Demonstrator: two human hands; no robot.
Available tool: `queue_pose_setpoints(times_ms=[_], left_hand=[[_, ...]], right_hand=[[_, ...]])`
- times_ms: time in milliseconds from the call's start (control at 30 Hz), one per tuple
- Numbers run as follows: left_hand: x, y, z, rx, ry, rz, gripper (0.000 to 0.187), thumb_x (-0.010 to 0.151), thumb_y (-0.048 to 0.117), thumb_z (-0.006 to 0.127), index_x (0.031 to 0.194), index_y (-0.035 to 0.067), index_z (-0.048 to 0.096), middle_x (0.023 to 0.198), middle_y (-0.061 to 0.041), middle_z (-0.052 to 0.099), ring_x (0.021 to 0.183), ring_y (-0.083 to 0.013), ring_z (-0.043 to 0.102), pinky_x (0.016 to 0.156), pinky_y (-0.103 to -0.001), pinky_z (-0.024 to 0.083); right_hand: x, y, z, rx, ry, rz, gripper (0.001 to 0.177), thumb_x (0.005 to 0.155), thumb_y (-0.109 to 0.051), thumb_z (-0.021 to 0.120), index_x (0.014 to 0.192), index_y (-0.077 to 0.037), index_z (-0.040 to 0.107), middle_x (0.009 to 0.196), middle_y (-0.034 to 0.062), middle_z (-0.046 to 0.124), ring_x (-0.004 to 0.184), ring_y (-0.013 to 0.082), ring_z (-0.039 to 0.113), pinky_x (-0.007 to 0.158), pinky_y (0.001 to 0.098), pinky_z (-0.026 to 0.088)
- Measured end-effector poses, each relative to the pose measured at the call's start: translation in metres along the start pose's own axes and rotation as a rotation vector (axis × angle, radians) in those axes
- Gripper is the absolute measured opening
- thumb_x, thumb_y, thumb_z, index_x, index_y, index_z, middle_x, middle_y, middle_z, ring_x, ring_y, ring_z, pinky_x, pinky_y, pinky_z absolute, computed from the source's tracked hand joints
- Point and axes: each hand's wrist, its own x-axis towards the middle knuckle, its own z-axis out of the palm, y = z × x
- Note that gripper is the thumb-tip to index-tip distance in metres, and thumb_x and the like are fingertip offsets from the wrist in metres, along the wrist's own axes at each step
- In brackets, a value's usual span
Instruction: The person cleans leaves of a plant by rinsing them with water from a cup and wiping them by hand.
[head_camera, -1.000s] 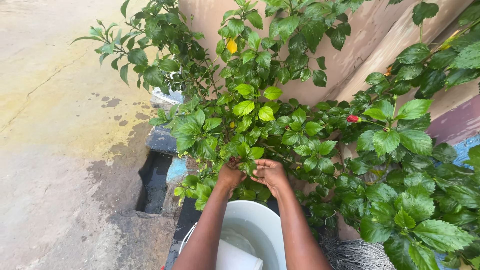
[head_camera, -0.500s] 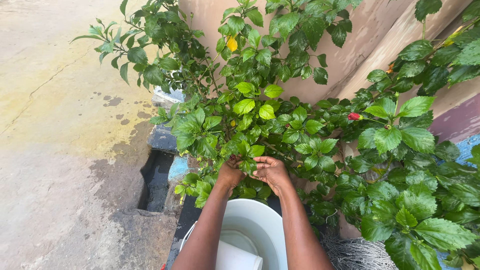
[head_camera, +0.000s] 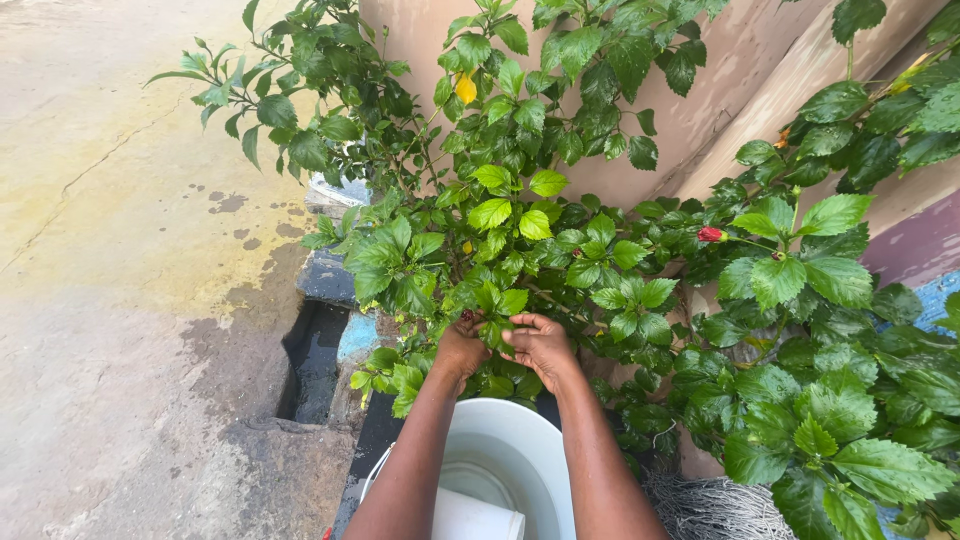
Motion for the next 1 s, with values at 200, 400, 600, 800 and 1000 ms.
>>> queue_pose_setpoints(times_ms=[200,400,600,800,1000], left_hand=[[-0.020,0.026,-0.001,0.029,0.101,-0.123,0.060,0.077,0.017,0.077,0.134,0.001,0.067,0.126,-0.016,0.075,0.102,-0.0216,0.070,0.082,-0.031,0.056],[0.001,0.008,-0.005,-0.132,0.344,-0.119,0.040,0.088,0.032,0.075,0.117,0.003,0.074,0.107,-0.013,0.073,0.086,-0.0230,0.064,0.077,-0.038,0.052],[0.018,-0.019,-0.005,-0.032,0.399,0.033,0.038,0.082,0.024,0.079,0.112,0.001,0.073,0.103,-0.011,0.077,0.090,-0.0200,0.069,0.082,-0.033,0.053],[-0.004,0.002,-0.002,0.003,0.420,0.065,0.035,0.080,0.025,0.080,0.106,0.001,0.076,0.103,-0.012,0.079,0.093,-0.0217,0.072,0.086,-0.034,0.053],[-0.006,0.005,-0.002,0.153,0.391,-0.012,0.043,0.084,0.036,0.082,0.105,-0.002,0.077,0.102,-0.017,0.079,0.090,-0.0277,0.072,0.085,-0.038,0.054]], right_hand=[[-0.015,-0.012,0.001,-0.025,-0.001,-0.047,0.043,0.077,0.017,0.058,0.114,-0.004,0.067,0.096,0.0019,0.072,0.079,0.0152,0.068,0.077,0.0370,0.062],[-0.076,-0.036,0.003,-0.487,-0.464,-0.101,0.022,0.085,0.012,0.055,0.091,0.003,0.074,0.087,0.0173,0.077,0.072,0.0193,0.074,0.065,0.0311,0.061],[-0.085,0.093,0.022,-1.508,-0.820,-0.125,0.026,0.091,-0.016,0.066,0.108,0.000,0.077,0.106,0.0222,0.075,0.089,0.0293,0.068,0.075,0.0378,0.050],[-0.070,0.042,-0.010,-0.430,-0.739,0.355,0.017,0.101,-0.016,0.060,0.087,-0.007,0.066,0.082,0.0080,0.061,0.062,0.0152,0.053,0.050,0.0295,0.040],[-0.063,-0.077,0.010,0.745,-1.012,-0.195,0.018,0.114,-0.011,0.059,0.098,-0.009,0.066,0.089,0.0013,0.068,0.078,0.0124,0.064,0.073,0.0272,0.051]])
